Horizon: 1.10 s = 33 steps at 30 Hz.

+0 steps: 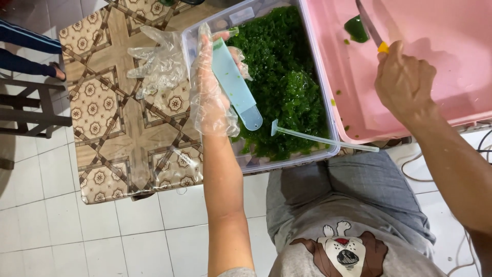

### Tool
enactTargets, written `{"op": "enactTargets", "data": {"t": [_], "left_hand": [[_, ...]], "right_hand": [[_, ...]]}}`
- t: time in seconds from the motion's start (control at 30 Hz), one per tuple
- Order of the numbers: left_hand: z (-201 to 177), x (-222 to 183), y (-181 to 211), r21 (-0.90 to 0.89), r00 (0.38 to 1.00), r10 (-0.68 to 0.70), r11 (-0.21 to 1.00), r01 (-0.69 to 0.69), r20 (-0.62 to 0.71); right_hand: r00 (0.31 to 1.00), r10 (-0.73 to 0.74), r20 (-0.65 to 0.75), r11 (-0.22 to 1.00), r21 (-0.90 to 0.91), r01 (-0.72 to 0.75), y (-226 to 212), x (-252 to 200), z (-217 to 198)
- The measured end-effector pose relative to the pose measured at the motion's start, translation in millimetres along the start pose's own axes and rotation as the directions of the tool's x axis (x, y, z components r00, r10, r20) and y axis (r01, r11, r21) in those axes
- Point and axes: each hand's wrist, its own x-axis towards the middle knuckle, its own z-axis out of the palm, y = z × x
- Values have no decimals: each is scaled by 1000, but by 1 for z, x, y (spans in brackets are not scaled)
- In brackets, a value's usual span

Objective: The person is scooping green jelly from a large clear container into small blue plastic molds using a small plastic scoop.

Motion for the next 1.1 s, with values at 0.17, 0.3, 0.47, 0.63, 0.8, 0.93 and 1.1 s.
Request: {"op": "enactTargets", "data": {"t": [0.17,0.3,0.47,0.63,0.8,0.93,1.1], "left_hand": [[-5,3,-3,0,1000,-2,1000,2,-5],[-7,4,-2,-20,1000,3,1000,-3,-6],[1,-2,2,19,1000,22,1000,-22,-7],[-6,2,-2,21,1000,20,1000,-20,0],[-6,3,-1,25,1000,26,999,-25,-14],[-7,2,1,31,999,35,999,-34,-4],[-6,2,1,23,999,48,999,-48,7]], "right_hand": [[999,36,-35,999,34,-35,-7,-3,9],[985,25,172,968,241,-67,-8,-2,11],[832,0,-555,970,-204,-136,12,6,-43],[1000,-28,3,999,17,28,-9,-3,6],[975,-59,214,990,134,31,-1,6,4],[976,-29,217,926,372,-56,16,10,25],[999,28,-31,915,404,-13,31,7,61]]}}
